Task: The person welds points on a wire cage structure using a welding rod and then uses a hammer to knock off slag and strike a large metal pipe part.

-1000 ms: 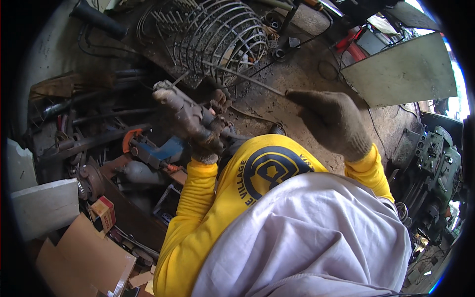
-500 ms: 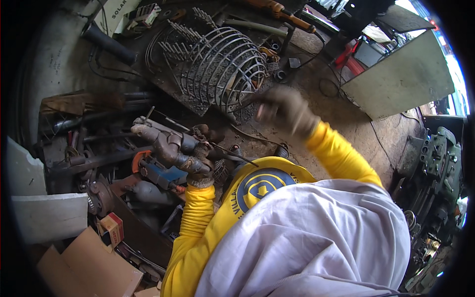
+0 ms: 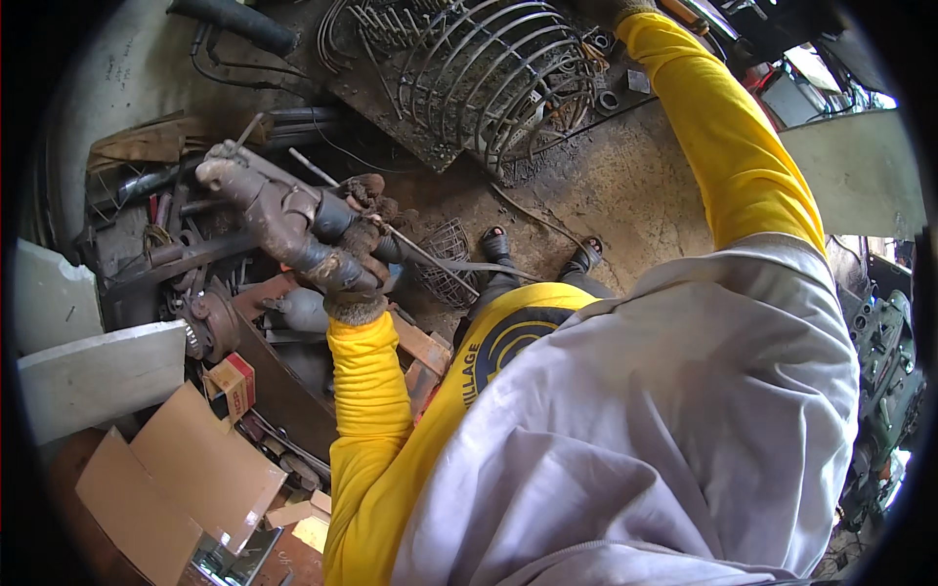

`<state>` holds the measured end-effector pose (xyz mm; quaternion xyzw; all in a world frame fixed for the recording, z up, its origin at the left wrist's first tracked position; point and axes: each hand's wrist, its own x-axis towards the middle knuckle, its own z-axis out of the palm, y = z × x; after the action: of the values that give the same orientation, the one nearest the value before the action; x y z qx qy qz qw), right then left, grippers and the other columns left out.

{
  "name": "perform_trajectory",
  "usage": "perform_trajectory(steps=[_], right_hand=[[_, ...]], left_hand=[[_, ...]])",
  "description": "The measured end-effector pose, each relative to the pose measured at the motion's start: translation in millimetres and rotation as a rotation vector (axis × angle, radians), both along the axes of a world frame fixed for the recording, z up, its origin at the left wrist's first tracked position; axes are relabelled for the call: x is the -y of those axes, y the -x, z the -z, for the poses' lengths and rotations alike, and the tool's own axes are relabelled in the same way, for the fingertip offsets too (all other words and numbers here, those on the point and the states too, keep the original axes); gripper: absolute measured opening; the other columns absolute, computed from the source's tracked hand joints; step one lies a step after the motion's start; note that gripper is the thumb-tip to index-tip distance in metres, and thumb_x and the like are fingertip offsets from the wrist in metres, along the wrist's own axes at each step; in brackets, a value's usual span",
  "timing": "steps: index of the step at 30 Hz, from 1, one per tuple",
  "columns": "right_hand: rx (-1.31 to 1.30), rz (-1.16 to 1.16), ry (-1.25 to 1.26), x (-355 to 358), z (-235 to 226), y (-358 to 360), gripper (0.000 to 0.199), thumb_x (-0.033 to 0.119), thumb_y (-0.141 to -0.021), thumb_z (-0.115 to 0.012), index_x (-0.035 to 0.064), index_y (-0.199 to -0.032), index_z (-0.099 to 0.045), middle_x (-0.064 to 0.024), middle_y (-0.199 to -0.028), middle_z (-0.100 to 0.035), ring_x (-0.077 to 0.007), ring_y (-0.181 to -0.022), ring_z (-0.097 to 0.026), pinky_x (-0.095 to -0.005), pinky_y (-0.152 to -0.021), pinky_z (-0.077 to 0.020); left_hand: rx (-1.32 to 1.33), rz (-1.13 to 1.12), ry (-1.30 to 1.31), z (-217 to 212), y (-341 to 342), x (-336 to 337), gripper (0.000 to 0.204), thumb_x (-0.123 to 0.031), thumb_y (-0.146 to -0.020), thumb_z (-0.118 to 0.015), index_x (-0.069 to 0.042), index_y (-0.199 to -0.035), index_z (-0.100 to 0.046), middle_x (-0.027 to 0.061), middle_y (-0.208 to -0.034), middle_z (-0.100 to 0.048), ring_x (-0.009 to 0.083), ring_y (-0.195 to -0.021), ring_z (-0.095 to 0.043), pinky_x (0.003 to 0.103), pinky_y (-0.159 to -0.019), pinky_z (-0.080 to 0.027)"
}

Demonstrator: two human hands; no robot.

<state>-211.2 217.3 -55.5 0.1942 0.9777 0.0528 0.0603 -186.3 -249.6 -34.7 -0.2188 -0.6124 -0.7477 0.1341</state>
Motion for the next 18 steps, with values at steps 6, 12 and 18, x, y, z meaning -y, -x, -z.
perform_trajectory(steps=[6, 12, 18], right_hand=[[-0.204, 0.012, 0.038, -1.5, 13.5, -83.7, 0.034, 0.029, -0.093, -0.069, 0.0132, -0.123, -0.068, -0.0163, -0.098, -0.074, -0.0322, -0.088, -0.074, -0.0417, -0.073, -0.0589], [-1.036, 0.112, 0.585, 151.6, -20.5, -203.5, 0.040, 0.017, -0.094, -0.070, 0.0082, -0.133, -0.061, -0.0171, -0.096, -0.072, -0.0302, -0.084, -0.073, -0.0378, -0.074, -0.0577], [-0.820, 0.298, 1.002, 282.9, 53.7, -265.9, 0.041, 0.023, -0.092, -0.072, 0.0050, -0.128, -0.063, -0.0172, -0.096, -0.073, -0.0337, -0.087, -0.073, -0.0401, -0.078, -0.0572]], left_hand=[[-0.112, 0.170, 0.110, 1.5, 50.1, -43.0, 0.035, -0.014, -0.099, -0.058, 0.003, -0.130, -0.055, 0.0076, -0.102, -0.066, 0.0163, -0.080, -0.057, 0.033, -0.076, -0.052], [-0.340, 0.329, 0.340, 22.9, 100.2, -74.0, 0.033, -0.016, -0.101, -0.056, 0.003, -0.127, -0.058, 0.0073, -0.098, -0.067, 0.0161, -0.076, -0.057, 0.033, -0.074, -0.052], [-1.095, 0.226, 0.850, 45.4, 141.3, -91.1, 0.017, -0.017, -0.099, -0.062, -0.004, -0.111, -0.066, 0.0077, -0.102, -0.069, 0.0224, -0.088, -0.067, 0.037, -0.076, -0.056]])
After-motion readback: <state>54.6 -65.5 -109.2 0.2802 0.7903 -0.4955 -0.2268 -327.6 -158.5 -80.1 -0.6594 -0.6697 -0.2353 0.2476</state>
